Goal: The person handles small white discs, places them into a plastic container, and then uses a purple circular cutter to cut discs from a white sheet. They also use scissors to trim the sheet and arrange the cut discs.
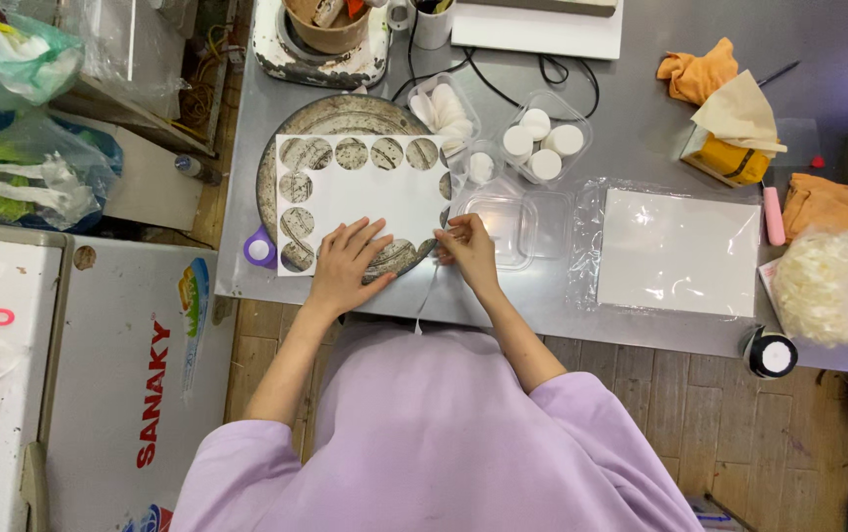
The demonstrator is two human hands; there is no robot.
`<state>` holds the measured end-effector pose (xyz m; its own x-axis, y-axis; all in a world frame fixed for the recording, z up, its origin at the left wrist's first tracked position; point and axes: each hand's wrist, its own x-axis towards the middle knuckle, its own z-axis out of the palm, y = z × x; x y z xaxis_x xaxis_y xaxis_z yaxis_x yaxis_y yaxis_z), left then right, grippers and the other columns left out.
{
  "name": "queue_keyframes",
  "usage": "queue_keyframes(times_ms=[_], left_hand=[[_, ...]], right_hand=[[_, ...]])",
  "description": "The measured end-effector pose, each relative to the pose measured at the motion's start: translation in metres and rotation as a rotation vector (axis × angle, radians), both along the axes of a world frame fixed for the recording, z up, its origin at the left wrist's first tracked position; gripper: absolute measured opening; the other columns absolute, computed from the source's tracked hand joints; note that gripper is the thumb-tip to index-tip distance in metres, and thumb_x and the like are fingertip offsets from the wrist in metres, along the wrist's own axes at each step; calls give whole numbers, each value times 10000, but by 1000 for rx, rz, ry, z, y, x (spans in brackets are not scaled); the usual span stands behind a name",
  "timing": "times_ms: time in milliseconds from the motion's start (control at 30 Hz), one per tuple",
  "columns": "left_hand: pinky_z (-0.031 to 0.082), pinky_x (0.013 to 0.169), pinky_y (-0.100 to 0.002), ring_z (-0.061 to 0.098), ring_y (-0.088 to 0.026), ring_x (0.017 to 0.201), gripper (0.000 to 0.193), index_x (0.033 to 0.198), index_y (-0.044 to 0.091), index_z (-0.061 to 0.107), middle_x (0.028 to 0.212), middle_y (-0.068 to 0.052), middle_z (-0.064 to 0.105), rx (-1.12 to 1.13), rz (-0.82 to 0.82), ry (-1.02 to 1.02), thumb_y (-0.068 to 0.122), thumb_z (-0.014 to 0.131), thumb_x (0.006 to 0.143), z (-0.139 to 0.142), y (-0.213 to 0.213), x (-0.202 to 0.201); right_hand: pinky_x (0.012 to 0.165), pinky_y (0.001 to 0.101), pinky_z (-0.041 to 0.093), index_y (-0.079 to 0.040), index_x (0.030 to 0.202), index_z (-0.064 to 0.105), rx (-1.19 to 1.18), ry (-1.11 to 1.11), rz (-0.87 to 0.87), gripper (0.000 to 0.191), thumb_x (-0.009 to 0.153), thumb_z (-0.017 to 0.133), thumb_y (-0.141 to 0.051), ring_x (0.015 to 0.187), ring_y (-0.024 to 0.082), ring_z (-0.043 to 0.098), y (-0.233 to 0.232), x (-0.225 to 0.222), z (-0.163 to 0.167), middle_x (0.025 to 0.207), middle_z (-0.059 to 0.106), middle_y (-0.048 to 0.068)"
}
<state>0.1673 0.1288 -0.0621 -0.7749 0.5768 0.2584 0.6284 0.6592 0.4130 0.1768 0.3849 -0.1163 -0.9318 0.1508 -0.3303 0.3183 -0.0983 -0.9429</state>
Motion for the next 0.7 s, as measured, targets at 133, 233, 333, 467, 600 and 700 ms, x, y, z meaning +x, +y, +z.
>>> queue_keyframes(times_ms=[133, 233, 333, 467, 600, 700], left_hand=[[326, 1180, -503, 430, -263, 1441, 559, 1373, 199, 611, 1534, -27, 508, -9, -62, 15, 402, 735, 867, 3, 5, 2], [328, 1169, -501, 433, -262, 1431, 568, 1382, 191, 608, 1537, -28, 506, -16, -92, -3, 405, 734, 871, 8, 14, 3], [315, 1175, -510, 430, -269, 1436, 561, 1361, 180, 615, 1530, -36, 510, -7, -116, -54, 398, 746, 860, 15, 19, 1], [255, 1227, -561, 432, -288, 1465, 438, 1306, 185, 660, 1554, -87, 489, 141, 150, 114, 326, 746, 900, 30, 4, 0], [392, 1258, -492, 507, -235, 1461, 270, 1298, 122, 673, 1529, -75, 544, 665, 617, 68, 225, 659, 1048, 44, -31, -12], [536, 1089, -394, 645, -203, 1234, 265, 1290, 67, 685, 1384, -93, 668, 1027, 694, -289, 150, 617, 1048, 52, -54, -31]], right_hand=[[605, 308, 632, -36, 1142, 495, -167, -58, -16, 379, 885, 754, -137, 759, 184, 744, 4, 12, -7, 915, 678, 102], [619, 341, 657, -3, 1070, 498, -149, -58, 4, 316, 909, 749, -107, 771, 207, 768, 6, 18, -13, 984, 602, 44], [648, 374, 670, 49, 989, 441, -90, 1, 52, 335, 1006, 751, -77, 798, 236, 778, 8, 17, -11, 924, 513, 91], [657, 321, 659, -2, 1035, 496, -73, 138, 2, 174, 969, 652, -39, 748, 224, 752, 23, 6, 20, 944, 694, 129], [671, 344, 655, -13, 953, 482, -125, 129, 7, 199, 958, 678, 19, 800, 261, 775, 44, -10, 70, 909, 641, 84], [665, 348, 642, -50, 908, 444, -174, 151, 70, 282, 964, 705, 43, 736, 231, 738, 43, -22, 98, 838, 565, 51]])
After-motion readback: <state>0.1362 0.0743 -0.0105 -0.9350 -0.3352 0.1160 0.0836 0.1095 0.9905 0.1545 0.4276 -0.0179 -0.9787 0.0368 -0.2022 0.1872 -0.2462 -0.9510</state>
